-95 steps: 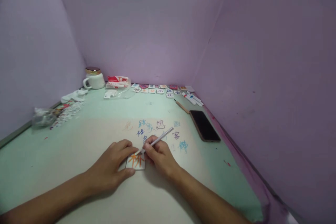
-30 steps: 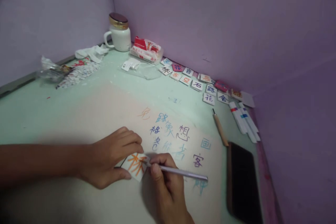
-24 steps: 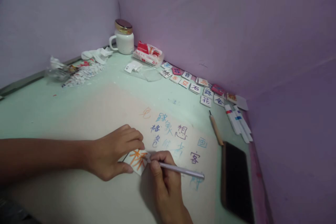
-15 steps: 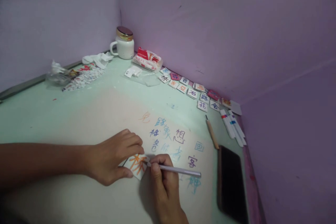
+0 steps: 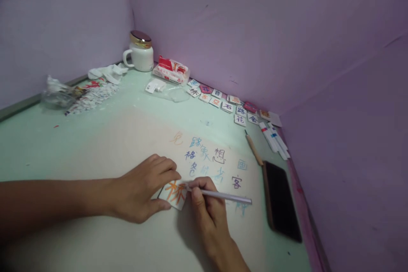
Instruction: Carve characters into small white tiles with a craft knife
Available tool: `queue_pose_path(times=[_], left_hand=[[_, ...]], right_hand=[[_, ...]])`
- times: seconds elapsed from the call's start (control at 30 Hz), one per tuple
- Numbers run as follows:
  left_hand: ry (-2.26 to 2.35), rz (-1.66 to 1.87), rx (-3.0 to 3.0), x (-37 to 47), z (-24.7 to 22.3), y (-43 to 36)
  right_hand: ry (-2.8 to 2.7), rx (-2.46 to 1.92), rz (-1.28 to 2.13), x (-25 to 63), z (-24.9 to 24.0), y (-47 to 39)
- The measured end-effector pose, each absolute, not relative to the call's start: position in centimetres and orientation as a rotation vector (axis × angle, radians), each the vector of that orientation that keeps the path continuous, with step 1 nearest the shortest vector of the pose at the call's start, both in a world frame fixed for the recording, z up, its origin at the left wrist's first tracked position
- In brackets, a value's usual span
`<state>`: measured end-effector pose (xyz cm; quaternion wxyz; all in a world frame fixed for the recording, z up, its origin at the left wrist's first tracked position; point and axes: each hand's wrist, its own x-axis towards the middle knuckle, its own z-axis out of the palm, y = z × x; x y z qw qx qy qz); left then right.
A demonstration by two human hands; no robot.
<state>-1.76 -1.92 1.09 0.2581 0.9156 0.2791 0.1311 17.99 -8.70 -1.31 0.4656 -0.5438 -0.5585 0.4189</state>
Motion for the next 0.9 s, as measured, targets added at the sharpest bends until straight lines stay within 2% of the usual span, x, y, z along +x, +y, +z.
queue_pose_path(times=[0.43, 0.73, 0.9], left_hand=[[0.878, 0.398, 2.546, -1.51, 1.01, -2.32], [1.133, 0.394, 2.544, -1.37, 1.18, -2.64], [1.209, 0.387, 2.530, -1.29, 1.20, -2.69]], right_hand=[[-1.426, -1.344, 0.937, 18.03, -1.17, -8.58], [-1.417, -1.387, 0.859, 17.52, -0.92, -8.58], [-1.556, -1.326, 0.685, 18.19, -0.88, -8.36]])
